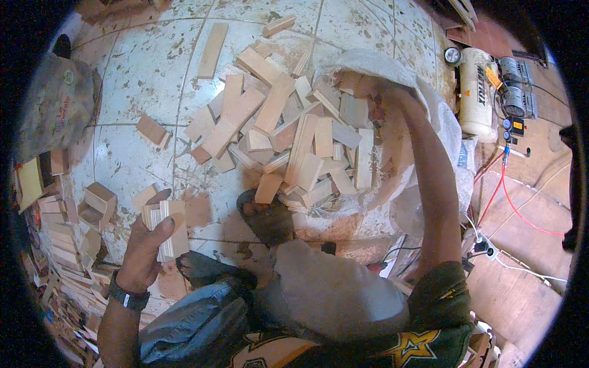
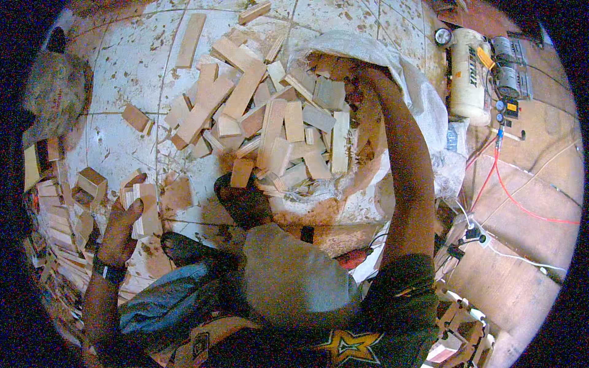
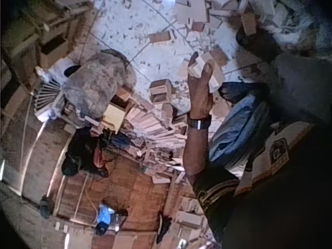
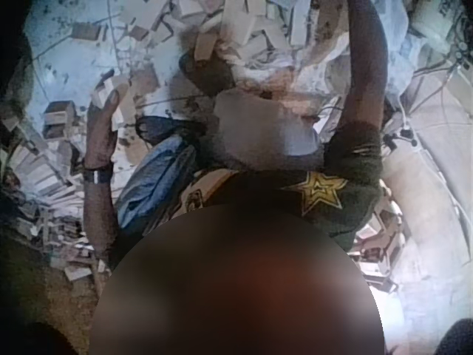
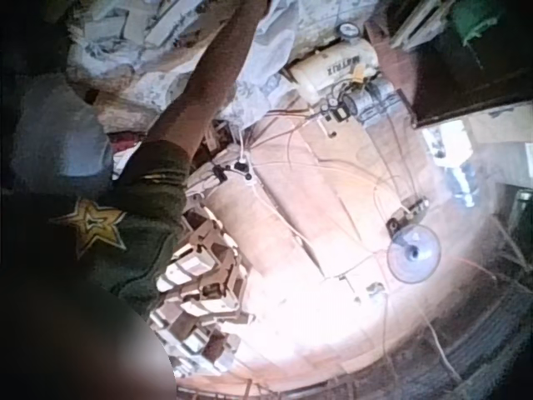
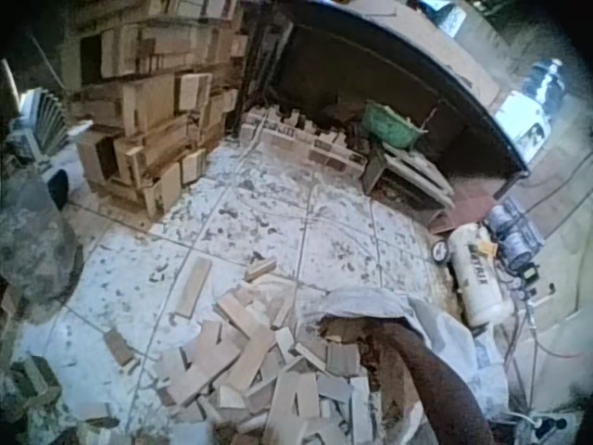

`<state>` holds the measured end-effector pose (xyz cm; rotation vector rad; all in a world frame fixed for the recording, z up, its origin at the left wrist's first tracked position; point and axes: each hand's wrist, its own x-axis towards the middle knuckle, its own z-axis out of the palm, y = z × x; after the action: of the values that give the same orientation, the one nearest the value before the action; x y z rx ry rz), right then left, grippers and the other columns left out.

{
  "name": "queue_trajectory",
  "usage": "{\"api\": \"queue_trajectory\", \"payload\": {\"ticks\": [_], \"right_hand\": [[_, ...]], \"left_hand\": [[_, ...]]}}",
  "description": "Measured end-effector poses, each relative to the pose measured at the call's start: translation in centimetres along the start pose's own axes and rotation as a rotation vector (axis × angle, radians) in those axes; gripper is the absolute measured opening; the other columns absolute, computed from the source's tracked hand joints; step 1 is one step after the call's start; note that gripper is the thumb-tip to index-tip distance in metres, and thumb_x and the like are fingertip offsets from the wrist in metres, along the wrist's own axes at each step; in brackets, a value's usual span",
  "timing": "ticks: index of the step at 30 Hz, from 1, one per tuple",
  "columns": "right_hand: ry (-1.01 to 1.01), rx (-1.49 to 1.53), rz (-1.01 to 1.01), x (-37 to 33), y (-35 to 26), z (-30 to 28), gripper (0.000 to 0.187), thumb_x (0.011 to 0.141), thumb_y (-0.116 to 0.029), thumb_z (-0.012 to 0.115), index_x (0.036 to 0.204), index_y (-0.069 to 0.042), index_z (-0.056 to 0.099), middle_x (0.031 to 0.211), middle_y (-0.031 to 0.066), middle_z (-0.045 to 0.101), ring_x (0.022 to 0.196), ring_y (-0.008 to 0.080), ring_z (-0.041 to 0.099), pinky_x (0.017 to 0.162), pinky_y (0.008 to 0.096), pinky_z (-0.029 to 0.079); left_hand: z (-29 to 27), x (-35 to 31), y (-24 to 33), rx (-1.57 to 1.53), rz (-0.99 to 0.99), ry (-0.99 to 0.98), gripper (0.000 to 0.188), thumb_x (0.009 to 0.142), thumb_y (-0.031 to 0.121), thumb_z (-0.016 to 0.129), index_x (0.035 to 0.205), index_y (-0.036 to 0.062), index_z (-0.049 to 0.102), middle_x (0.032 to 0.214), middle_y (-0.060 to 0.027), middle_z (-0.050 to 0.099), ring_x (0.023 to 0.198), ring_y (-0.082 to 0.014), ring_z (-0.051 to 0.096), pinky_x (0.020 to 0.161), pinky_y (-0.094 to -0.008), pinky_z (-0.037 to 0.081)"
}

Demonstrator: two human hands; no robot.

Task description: The person sits on the floor and sorts small rectangular wood pieces by hand, moving them from a pile into a white sack. The person repeatedly picks up pieces, places them into the sack, and adjusts the sack to make room.

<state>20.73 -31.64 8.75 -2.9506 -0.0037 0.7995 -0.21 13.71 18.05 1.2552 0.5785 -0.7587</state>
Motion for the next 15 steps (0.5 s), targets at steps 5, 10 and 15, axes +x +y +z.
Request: {"api": "queue_trajectory", "payload": {"ticks": [5, 10, 15], "right_hand": [[0.237, 0.095, -0.107, 2.2, 2.5, 3.6, 0.041, 0.086, -0.026, 0.064, 0.124, -0.014, 0.06, 0.101, 0.0064, 0.069, 0.084, 0.0227, 0.063, 0.078, 0.0371, 0.05], [-0.215, 1.024, 0.006, -1.2, 4.5, 0.8, 0.044, 0.086, -0.012, 0.064, 0.129, -0.007, 0.055, 0.098, 0.0088, 0.07, 0.074, 0.0201, 0.064, 0.064, 0.0301, 0.052], [-0.314, 1.237, 0.095, -0.9, 5.9, -3.0, 0.03, 0.089, -0.025, 0.056, 0.111, -0.005, 0.063, 0.096, 0.0085, 0.068, 0.078, 0.0191, 0.064, 0.065, 0.0292, 0.053]], "left_hand": [[-0.4, -0.1, -0.1, 0.012, 0.004, 0.005, 0.073, 0.086, 0.027, 0.07, 0.143, 0.0012, 0.032, 0.122, -0.0108, 0.055, 0.107, -0.0174, 0.057, 0.087, -0.0315, 0.051], [-0.9, -0.4, 0.0, -0.02, 0.023, 0.022, 0.071, 0.087, 0.026, 0.069, 0.143, 0.0019, 0.033, 0.122, -0.0104, 0.055, 0.106, -0.0169, 0.057, 0.088, -0.0314, 0.051], [-0.6, -0.2, 0.0, -0.009, -0.01, 0.013, 0.071, 0.087, 0.026, 0.068, 0.143, 0.0021, 0.033, 0.122, -0.0105, 0.055, 0.106, -0.017, 0.057, 0.087, -0.0313, 0.051]]}}
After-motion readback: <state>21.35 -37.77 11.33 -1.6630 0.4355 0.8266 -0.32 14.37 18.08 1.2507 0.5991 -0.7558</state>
